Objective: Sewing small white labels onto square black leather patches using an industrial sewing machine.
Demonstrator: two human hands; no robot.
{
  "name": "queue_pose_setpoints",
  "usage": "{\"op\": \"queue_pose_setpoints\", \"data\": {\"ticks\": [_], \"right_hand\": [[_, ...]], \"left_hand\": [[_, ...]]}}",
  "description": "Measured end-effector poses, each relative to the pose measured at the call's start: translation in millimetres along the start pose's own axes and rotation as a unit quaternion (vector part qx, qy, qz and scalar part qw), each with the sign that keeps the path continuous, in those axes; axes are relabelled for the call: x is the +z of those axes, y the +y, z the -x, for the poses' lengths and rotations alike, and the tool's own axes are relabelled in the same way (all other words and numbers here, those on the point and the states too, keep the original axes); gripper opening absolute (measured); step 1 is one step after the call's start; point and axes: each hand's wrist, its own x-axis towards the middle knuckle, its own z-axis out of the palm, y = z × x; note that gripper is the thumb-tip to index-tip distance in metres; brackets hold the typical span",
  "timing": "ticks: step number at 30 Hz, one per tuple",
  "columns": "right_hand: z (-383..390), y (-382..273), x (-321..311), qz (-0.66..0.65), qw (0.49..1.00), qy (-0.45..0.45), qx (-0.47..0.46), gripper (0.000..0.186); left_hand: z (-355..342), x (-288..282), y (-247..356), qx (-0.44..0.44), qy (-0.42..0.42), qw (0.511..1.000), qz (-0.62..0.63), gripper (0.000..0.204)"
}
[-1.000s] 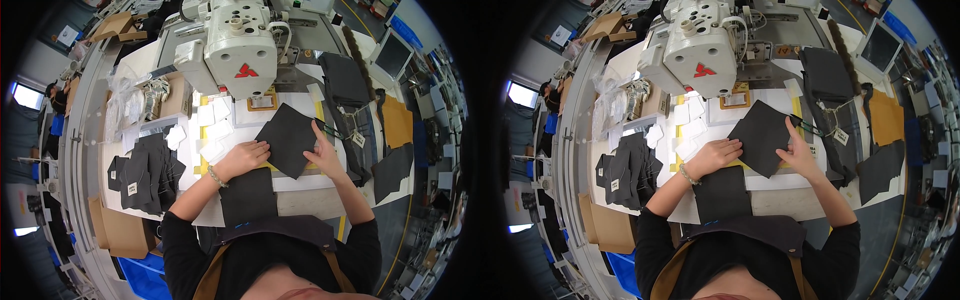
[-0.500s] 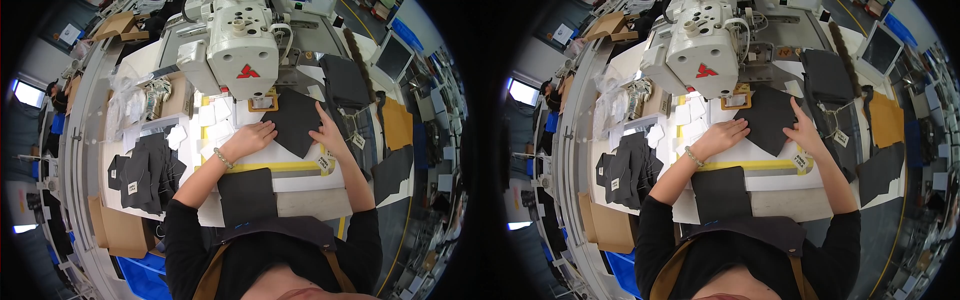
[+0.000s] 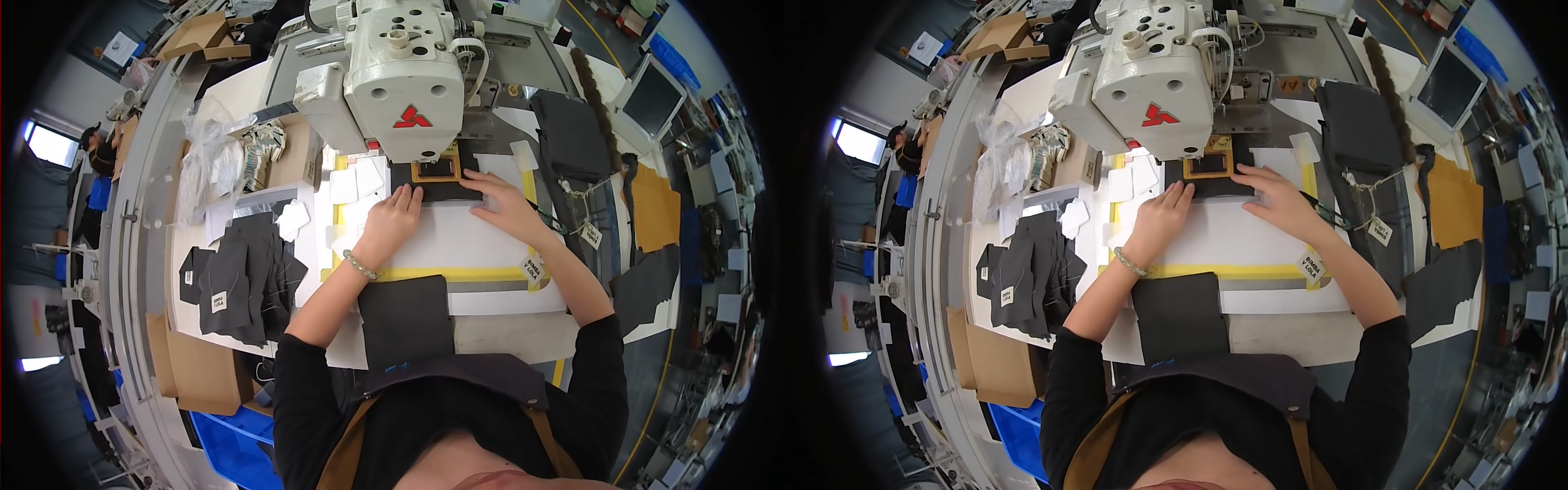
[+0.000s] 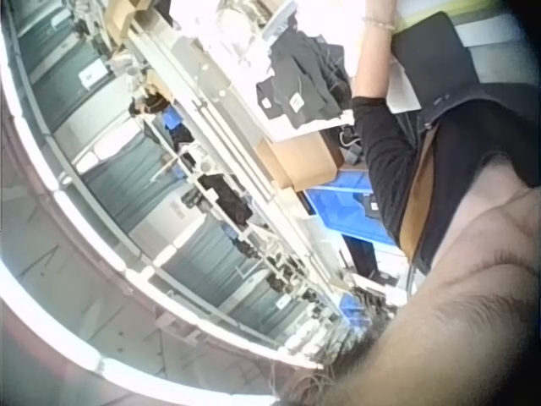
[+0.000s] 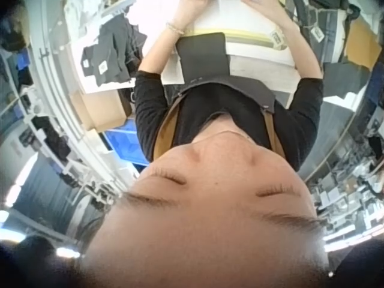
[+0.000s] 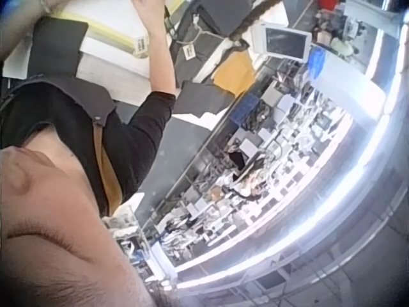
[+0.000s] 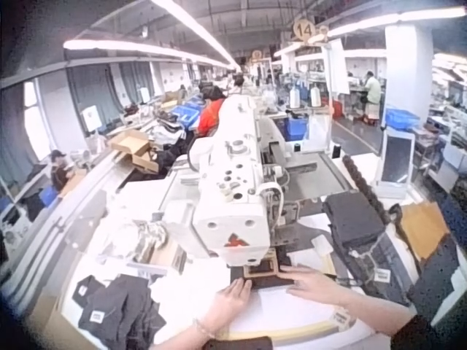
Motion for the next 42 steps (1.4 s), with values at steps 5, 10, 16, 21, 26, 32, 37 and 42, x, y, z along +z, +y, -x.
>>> {"op": "queue_pose_setpoints", "data": {"ticks": [5, 10, 16, 21, 26, 32, 37, 42], "right_hand": [[-15.1, 18.5, 9.8, 0.128, 0.987, 0.082, -0.046, 0.023], [-36.4, 23.1, 6.1, 0.081, 0.982, 0.145, -0.086, 0.016], [-41.7, 8.1, -5.2, 0.095, 0.991, 0.093, -0.022, 0.018], [-33.9, 7.5, -0.9, 0.084, 0.992, 0.09, -0.006, 0.013], [-16.0, 12.5, 8.2, 0.119, 0.989, 0.078, -0.048, 0.016], [-7.2, 19.2, 16.5, 0.204, 0.974, 0.074, -0.071, 0.026], [-3.9, 16.9, 20.3, 0.288, 0.948, 0.106, -0.088, 0.035], [3.4, 16.8, 18.3, 0.293, 0.939, 0.149, -0.101, 0.032]], "left_hand": [[-3.8, 5.9, -13.5, -0.008, 0.029, 1.0, 0.001, 0.028], [-7.8, 8.5, -27.3, -0.076, 0.035, 0.992, 0.093, 0.018], [-20.5, -3.5, -29.4, -0.124, 0.014, 0.983, 0.137, 0.014], [-18.9, -1.0, -32.2, -0.146, -0.033, 0.981, 0.121, 0.015], [-9.0, 12.4, -35.5, -0.011, 0.021, 1.0, 0.013, 0.023], [-3.6, 6.6, -26.5, -0.025, -0.034, 0.999, -0.015, 0.027], [2.3, -11.5, -20.2, -0.094, -0.054, 0.993, 0.055, 0.036], [9.1, -18.8, -16.3, -0.128, -0.035, 0.986, 0.104, 0.042]]}}
